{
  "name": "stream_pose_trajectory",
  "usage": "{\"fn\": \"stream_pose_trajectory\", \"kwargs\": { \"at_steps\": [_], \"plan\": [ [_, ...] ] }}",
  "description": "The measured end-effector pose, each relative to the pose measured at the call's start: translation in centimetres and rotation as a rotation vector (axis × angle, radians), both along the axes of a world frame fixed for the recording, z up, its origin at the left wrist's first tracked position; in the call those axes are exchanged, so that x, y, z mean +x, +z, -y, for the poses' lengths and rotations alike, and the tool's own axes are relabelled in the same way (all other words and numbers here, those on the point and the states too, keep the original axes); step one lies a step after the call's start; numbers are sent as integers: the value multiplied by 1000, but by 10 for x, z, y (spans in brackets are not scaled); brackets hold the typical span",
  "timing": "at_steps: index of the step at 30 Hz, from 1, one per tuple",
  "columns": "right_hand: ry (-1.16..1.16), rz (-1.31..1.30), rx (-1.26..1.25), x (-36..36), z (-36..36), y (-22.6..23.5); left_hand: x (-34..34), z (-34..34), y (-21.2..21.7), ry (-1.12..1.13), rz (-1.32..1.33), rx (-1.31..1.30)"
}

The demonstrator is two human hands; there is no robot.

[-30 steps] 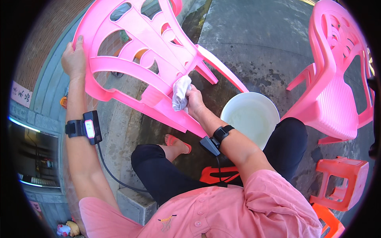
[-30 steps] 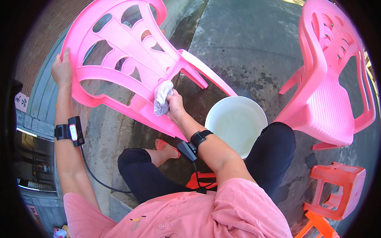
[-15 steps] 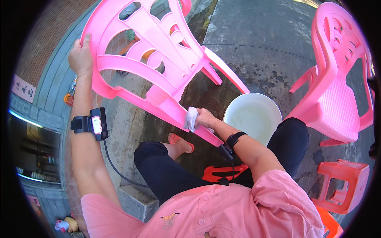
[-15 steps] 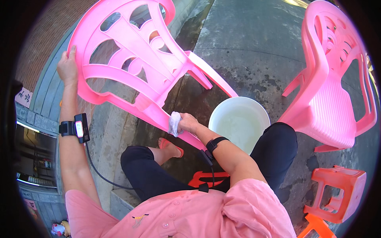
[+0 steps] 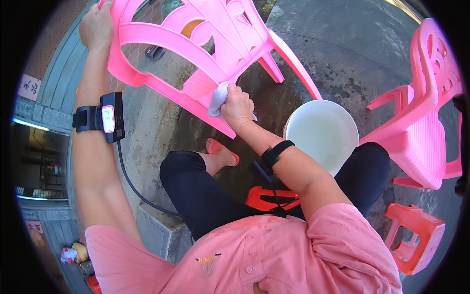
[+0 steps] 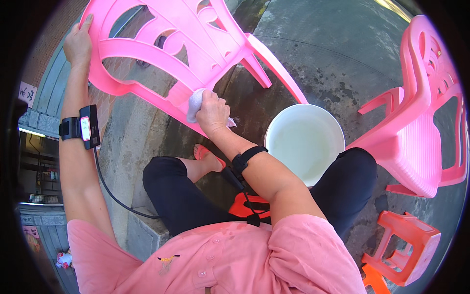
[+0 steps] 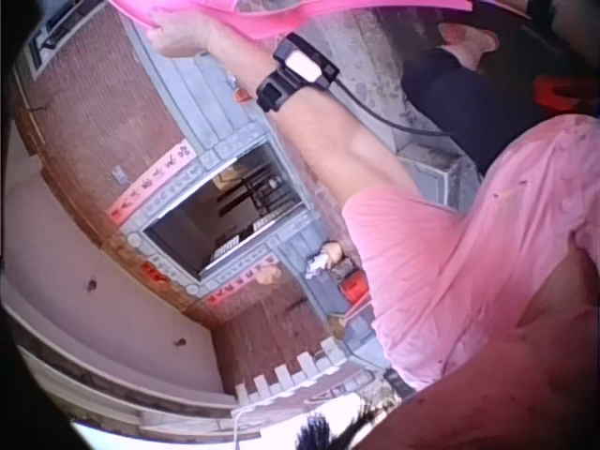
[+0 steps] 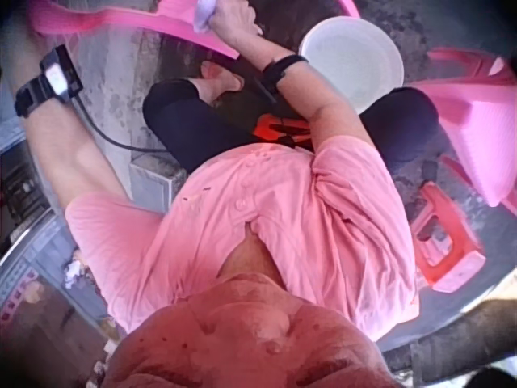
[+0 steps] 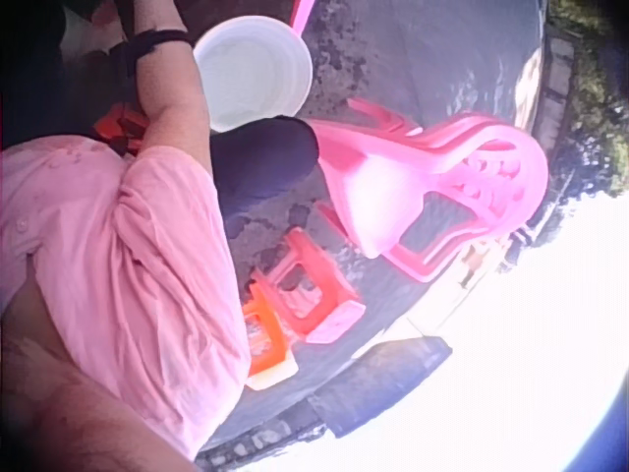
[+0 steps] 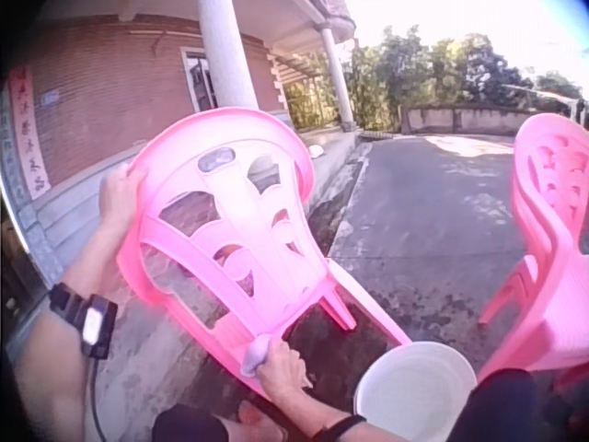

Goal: The person wipes several plastic stools and chairs with a wet cloth. They dip the cloth into a bucket of water, wring it out, and wipe each item one at a time, including the seat, legs, and backrest.

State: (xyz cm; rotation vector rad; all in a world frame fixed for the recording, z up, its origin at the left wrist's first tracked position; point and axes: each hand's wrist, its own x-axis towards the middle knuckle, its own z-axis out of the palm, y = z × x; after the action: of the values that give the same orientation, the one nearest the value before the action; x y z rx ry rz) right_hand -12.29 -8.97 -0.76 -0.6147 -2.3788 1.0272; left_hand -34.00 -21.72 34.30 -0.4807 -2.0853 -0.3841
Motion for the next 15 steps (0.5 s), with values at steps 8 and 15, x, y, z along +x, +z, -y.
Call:
{"fn": "stream_pose_trajectory", "kwargs": {
  "at_steps": [8,15],
  "plan": [
    [64,256,18,74,-17,-88,10,-6,-16,-214,-55,160],
    [81,438,-183,77,-22,-74,13,-16,-13,11,-13,132]
  ]
}}
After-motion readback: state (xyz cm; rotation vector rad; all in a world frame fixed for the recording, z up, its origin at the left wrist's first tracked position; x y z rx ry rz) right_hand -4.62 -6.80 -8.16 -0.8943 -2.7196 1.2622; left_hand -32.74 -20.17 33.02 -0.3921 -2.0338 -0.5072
